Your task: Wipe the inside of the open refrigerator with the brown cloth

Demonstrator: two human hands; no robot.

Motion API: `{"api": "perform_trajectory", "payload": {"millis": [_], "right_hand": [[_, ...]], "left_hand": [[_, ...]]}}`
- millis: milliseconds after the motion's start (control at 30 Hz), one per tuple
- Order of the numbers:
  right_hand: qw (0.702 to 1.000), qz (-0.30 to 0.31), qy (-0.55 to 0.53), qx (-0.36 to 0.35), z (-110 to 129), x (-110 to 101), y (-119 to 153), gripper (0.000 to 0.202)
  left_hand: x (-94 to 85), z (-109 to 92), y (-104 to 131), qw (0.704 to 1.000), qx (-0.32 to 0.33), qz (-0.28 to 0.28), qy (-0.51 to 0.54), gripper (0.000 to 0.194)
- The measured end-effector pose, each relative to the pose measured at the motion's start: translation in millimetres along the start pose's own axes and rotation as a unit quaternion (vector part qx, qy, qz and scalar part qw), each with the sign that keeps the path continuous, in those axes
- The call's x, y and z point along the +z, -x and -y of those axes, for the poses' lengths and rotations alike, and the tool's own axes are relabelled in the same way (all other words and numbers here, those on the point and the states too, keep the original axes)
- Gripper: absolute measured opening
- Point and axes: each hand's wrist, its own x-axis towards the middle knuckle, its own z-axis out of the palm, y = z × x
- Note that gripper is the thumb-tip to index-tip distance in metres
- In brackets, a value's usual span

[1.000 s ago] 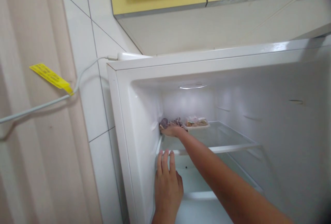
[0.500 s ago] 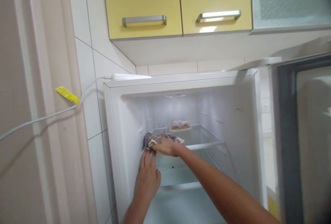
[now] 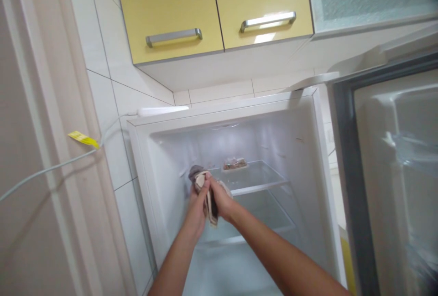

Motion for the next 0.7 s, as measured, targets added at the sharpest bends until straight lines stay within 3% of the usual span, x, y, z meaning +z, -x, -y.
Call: {"api": "perform_trajectory", "payload": {"millis": [67,133,200,300,367,433,467,500,533,567,600,633,667,700], "right_hand": [[0.995,0.079,-0.056,-0.008,6.7,-4.1,3.5,0.085],[0.994,0.092,-0.039,-0.042,11.3,-21.6,4.0,0.084],[0.993,-0.003,0.078,-0.088,11.2,-50.3,3.7,0.074],[0.956,-0.166,0.22,-0.099,0.2,-101.2,8.2,0.06],[0.937,-0.218,0.259,-0.091,-13.0,-130.2,16.0,0.057],[0.919,-0.251,0.293,-0.081,-28.9,-149.9,26.1,0.055],[0.904,-0.26,0.33,-0.077,-37.0,-156.2,31.1,0.054],[0.885,-0.262,0.378,-0.075,-44.7,-160.3,35.7,0.052],[0.862,-0.258,0.429,-0.076,-51.8,-162.7,39.7,0.049],[0.839,-0.25,0.477,-0.079,-57.8,-164.0,42.8,0.046],[0.818,-0.242,0.515,-0.083,-62.7,-164.6,45.0,0.043],[0.806,-0.235,0.537,-0.087,-66.2,-164.7,46.5,0.04],[0.803,-0.232,0.541,-0.09,-68.6,-164.8,47.3,0.038],[0.805,-0.232,0.539,-0.091,-69.9,-164.8,47.7,0.038]], "left_hand": [[13.3,-6.7,-10.0,0.998,0.009,-0.059,0.014,0.033],[18.3,-10.9,-22.6,0.992,0.019,-0.123,-0.009,0.018],[18.8,-16.4,-34.4,0.985,0.05,-0.16,-0.05,0.017],[19.8,-35.2,-44.4,0.962,0.15,-0.18,-0.137,0.03],[22.5,-54.3,-45.7,0.936,0.232,-0.156,-0.215,0.036],[25.0,-72.8,-46.0,0.906,0.292,-0.091,-0.293,0.038],[25.3,-79.6,-47.0,0.874,0.325,-0.044,-0.36,0.038],[24.4,-83.8,-49.1,0.819,0.359,0.003,-0.447,0.037],[22.1,-85.0,-52.3,0.737,0.388,0.045,-0.551,0.036],[18.1,-83.2,-56.5,0.637,0.403,0.075,-0.653,0.037],[12.4,-78.9,-61.3,0.537,0.404,0.092,-0.735,0.039],[5.2,-72.7,-66.3,0.458,0.393,0.094,-0.792,0.041],[-3.1,-65.4,-71.0,0.427,0.378,0.09,-0.816,0.041],[-12.1,-57.8,-75.1,0.416,0.367,0.086,-0.828,0.042]]}}
